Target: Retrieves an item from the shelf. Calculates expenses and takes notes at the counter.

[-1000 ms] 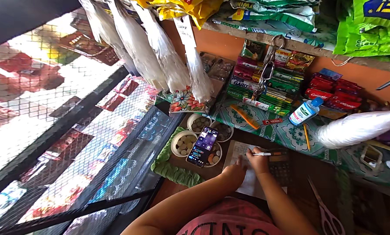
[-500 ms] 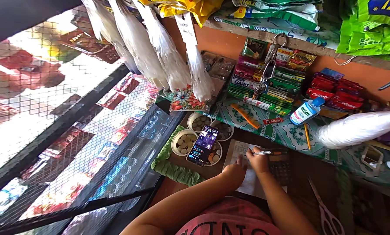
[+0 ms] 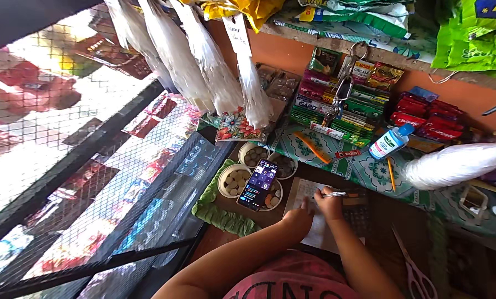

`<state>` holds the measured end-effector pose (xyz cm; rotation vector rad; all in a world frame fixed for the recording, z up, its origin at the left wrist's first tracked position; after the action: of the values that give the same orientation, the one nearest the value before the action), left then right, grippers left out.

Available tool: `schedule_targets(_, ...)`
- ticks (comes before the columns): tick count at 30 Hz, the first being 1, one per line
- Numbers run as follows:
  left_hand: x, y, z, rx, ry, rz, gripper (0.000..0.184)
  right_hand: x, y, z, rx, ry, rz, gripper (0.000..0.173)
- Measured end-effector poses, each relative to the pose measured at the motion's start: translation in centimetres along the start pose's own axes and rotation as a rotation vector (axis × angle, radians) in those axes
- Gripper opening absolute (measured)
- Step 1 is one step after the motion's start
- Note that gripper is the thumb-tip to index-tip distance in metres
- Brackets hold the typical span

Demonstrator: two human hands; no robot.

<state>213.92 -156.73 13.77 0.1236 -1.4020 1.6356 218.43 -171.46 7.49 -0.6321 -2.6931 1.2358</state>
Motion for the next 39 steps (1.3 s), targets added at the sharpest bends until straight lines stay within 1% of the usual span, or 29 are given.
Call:
schedule_targets(3, -0.31, 0.22, -0.04, -0.003, -0.001, -0.001, 0.091, -0.06, -0.01, 0.34, -0.074, 0.021, 0.019, 0.033)
schedule_targets(7, -0.35, 0.18, 0.06, -0.014, -0.013, -0.013, 0.092, 0.01, 0.27, 0.44, 0.059, -0.025, 0.021, 0.032)
schedule_targets(9, -0.4, 0.14, 0.12, -0.019, -0.015, -0.02, 0.094, -0.04, 0.23, 0.46, 0.079, -0.027, 0.014, 0.032)
schedule_targets(13, -0.39, 0.14, 0.16, -0.019, -0.018, -0.021, 0.094, -0.19, 0.08, 0.54, 0.017, 0.001, 0.01, 0.034)
schedule_targets(17, -0.16, -0.07, 0.3, -0.017, -0.016, -0.029, 0.092, -0.16, 0.14, 0.65, -0.013, -0.008, 0.019, 0.034)
schedule_targets(22, -0.26, -0.02, 0.32, -0.019, -0.022, -0.041, 0.09, -0.12, 0.14, 0.68, 0.001, -0.017, 0.028, 0.035)
schedule_targets(25, -0.07, -0.19, 0.36, -0.001, -0.014, -0.014, 0.087, -0.13, -0.07, 0.55, 0.016, -0.032, 0.026, 0.034)
schedule_targets(32, -0.23, -0.03, 0.26, -0.005, -0.017, -0.016, 0.095, -0.31, 0.2, 0.91, 0.001, -0.022, 0.027, 0.034)
schedule_targets(36, -0.2, -0.13, 0.31, -0.002, -0.016, -0.022, 0.093, -0.4, 0.22, 0.99, 0.007, -0.013, 0.001, 0.034)
schedule_targets(39, -0.24, -0.16, 0.34, -0.006, -0.016, -0.026, 0.094, -0.45, -0.09, 0.92, -0.062, 0.007, 0.004, 0.033)
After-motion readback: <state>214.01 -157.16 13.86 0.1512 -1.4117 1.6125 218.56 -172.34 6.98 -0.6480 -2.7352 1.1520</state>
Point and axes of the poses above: each hand's wrist, its own x-axis away from the middle knuckle, its own y-axis out of the palm, z = x × y, the point moved 4 cm from there along -x, towards the middle knuckle, and after that the axes turned 9 degrees about y, right-handed, at the moved point
